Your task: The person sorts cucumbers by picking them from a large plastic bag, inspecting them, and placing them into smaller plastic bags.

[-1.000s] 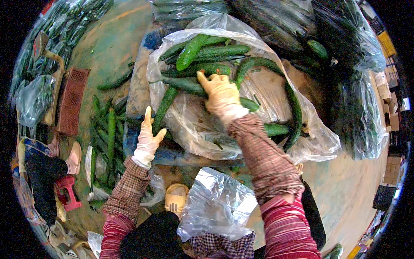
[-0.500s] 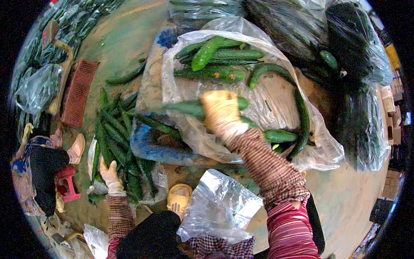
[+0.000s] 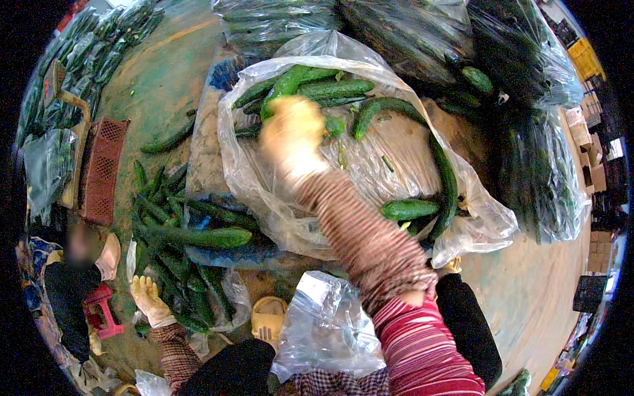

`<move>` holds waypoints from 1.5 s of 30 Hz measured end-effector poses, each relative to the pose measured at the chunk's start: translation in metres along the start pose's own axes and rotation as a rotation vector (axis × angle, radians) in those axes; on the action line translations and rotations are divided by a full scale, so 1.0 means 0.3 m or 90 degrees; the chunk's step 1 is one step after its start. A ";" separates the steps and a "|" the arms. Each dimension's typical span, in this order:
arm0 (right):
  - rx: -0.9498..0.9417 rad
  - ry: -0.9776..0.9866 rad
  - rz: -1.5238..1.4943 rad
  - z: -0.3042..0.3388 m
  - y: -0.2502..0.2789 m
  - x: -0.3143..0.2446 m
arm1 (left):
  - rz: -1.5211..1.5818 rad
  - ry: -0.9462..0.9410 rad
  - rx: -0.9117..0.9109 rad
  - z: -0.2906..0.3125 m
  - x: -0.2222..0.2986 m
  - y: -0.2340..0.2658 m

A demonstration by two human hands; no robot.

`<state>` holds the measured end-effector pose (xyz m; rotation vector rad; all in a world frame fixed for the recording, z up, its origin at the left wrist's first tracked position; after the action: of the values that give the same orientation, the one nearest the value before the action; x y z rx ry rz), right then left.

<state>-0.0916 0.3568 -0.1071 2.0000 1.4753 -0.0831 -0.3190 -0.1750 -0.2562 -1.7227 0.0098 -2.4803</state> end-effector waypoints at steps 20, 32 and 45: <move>-0.841 -0.273 -0.360 0.263 -0.017 -0.207 | 0.093 0.513 -0.638 0.855 -0.130 -0.920; -0.821 -0.134 0.381 -0.034 -0.242 0.453 | 0.115 0.425 -0.652 0.664 -0.037 -0.807; -0.460 -1.154 -0.921 0.598 0.454 0.030 | 0.231 0.503 -0.789 0.853 -0.072 -0.884</move>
<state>0.0872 0.2479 -0.1908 -0.3564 0.9013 -1.2620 -0.0981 0.1068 -0.1667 -0.5313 2.0024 -2.7291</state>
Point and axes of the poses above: each hand's wrist, its own z-axis away from the middle knuckle, its own y-axis out of the back of the hand, x = y × z, the point moved 9 cm from there along -z, towards the middle knuckle, and after that the axes turned 7 degrees about y, right-handed, at the moved point
